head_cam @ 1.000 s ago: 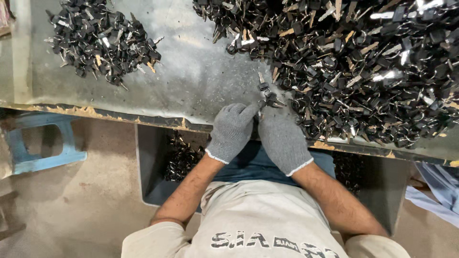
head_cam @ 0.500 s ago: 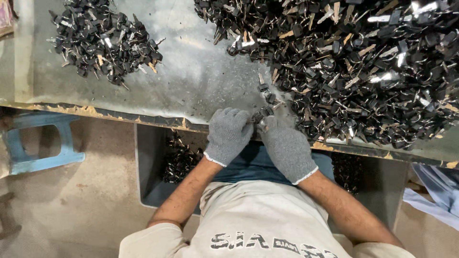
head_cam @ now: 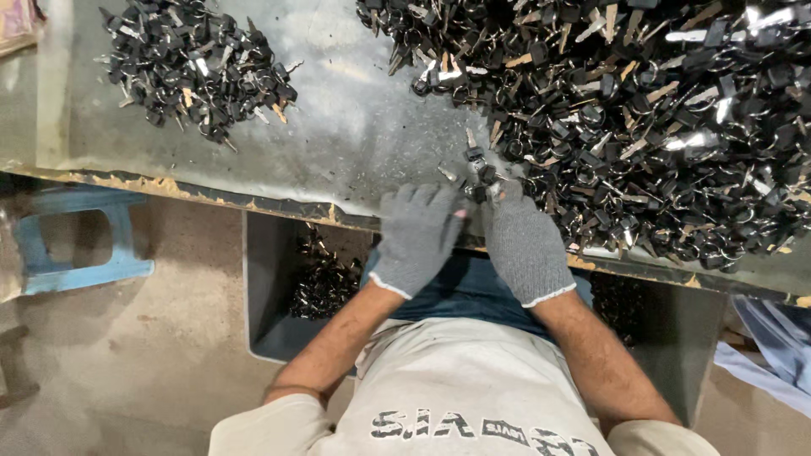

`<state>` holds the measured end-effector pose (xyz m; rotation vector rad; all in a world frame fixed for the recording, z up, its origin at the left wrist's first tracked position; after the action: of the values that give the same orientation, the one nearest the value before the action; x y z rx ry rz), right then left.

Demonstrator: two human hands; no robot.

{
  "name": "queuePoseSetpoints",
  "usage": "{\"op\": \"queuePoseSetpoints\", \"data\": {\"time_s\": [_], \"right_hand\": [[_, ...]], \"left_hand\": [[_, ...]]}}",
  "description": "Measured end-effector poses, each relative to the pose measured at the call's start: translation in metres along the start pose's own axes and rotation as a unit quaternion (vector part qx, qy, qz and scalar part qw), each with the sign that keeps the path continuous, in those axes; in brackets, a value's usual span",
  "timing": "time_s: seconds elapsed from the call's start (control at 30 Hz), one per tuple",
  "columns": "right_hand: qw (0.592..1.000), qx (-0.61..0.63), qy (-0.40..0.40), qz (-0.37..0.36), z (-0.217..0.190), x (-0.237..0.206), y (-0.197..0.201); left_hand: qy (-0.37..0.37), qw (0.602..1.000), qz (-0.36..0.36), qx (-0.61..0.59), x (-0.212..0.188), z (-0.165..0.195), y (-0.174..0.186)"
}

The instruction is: The person, wearing gray work gloves, picks small black metal lock components one at a time from a large pile on a metal table, briefly handles each piece, and places accepted pieces onto a separate pile on the left side of the table while discarding others into a bin below. The sorting continues steadily across the whole episode.

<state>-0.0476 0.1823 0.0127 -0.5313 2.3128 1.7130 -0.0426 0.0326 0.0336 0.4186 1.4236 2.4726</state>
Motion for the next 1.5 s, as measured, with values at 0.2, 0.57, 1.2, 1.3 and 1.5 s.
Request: {"op": "queuePoseSetpoints", "data": {"time_s": [0.2, 0.57, 1.2, 1.3, 1.5], "right_hand": [[0.914, -0.039, 0.26, 0.31, -0.051, -0.043, 0.044], [0.99, 0.101, 0.094, -0.011, -0.002, -0.003, -0.012], [0.99, -0.02, 0.115, 0.083, -0.029, 0.006, -0.009], [0.997, -0.026, 0.069, -0.015, -0.012, 0.004, -0.016], [0.988, 0.051, 0.142, 0.021, -0.019, 0.005, 0.001]], "left_hand": [[-0.011, 1.0, 0.022, 0.019, 0.04, -0.001, -0.013], [0.018, 0.995, -0.085, -0.051, 0.036, -0.031, -0.019], [-0.055, 0.997, -0.047, -0.007, 0.021, -0.013, -0.028], [-0.019, 0.998, -0.05, -0.046, 0.023, -0.023, -0.026], [-0.035, 0.997, -0.033, -0.066, 0.018, -0.024, -0.03]]}}
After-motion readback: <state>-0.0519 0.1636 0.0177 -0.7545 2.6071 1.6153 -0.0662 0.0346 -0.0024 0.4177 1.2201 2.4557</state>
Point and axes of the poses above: each hand's wrist, its own x-axis towards the middle knuckle, its own y-axis out of the back of the hand, z = x × y, the point moved 8 cm from there along x, towards the middle knuckle, and after that the axes turned 10 degrees about -z, right-handed, at the moved point
